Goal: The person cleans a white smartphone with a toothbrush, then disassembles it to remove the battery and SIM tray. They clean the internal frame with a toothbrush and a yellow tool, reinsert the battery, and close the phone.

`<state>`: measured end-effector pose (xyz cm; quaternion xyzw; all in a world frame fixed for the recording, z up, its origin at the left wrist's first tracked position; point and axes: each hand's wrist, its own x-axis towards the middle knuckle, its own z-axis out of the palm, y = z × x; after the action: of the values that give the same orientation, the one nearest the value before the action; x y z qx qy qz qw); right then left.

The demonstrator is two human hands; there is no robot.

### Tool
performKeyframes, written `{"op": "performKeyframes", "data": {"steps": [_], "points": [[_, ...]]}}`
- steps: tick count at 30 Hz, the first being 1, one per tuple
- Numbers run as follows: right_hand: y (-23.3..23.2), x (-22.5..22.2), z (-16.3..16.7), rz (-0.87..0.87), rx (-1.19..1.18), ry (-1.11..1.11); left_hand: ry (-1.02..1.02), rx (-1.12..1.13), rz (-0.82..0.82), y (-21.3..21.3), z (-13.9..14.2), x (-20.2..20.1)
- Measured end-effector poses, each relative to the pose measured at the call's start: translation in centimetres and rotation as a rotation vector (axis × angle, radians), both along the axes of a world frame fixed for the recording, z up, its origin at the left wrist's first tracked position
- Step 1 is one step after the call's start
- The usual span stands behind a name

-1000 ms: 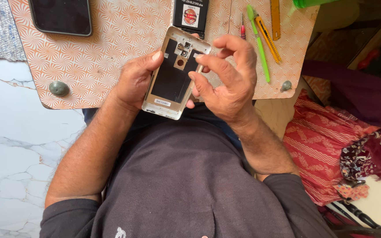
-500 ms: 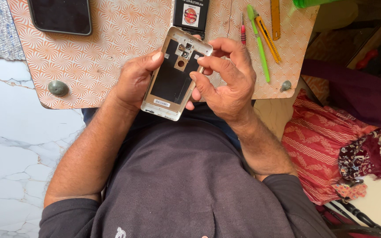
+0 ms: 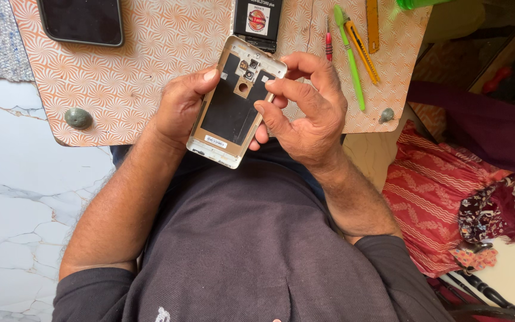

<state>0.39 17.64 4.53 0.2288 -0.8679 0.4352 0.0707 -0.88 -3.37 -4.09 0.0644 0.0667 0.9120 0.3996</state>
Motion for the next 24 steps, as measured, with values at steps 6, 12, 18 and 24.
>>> {"op": "performKeyframes", "data": {"steps": [6,12,18,24], "points": [[-0.1,-0.1,-0.5,-0.006,-0.023,-0.018,-0.020,-0.017,-0.012,0.1,0.1,0.2],[-0.1,-0.1,-1.7,-0.085,0.048,-0.006,0.276,-0.233,0.086,0.7,0.2,0.0],[0.3,0.3,-2.6,-0.098,-0.196,-0.233,0.188,-0.193,0.041,0.8,0.2,-0.1],[0.4,0.2,-3.0,-0.112,-0.351,-0.376,0.258,-0.231,0.062,1.0,0.1,-0.3]]}}
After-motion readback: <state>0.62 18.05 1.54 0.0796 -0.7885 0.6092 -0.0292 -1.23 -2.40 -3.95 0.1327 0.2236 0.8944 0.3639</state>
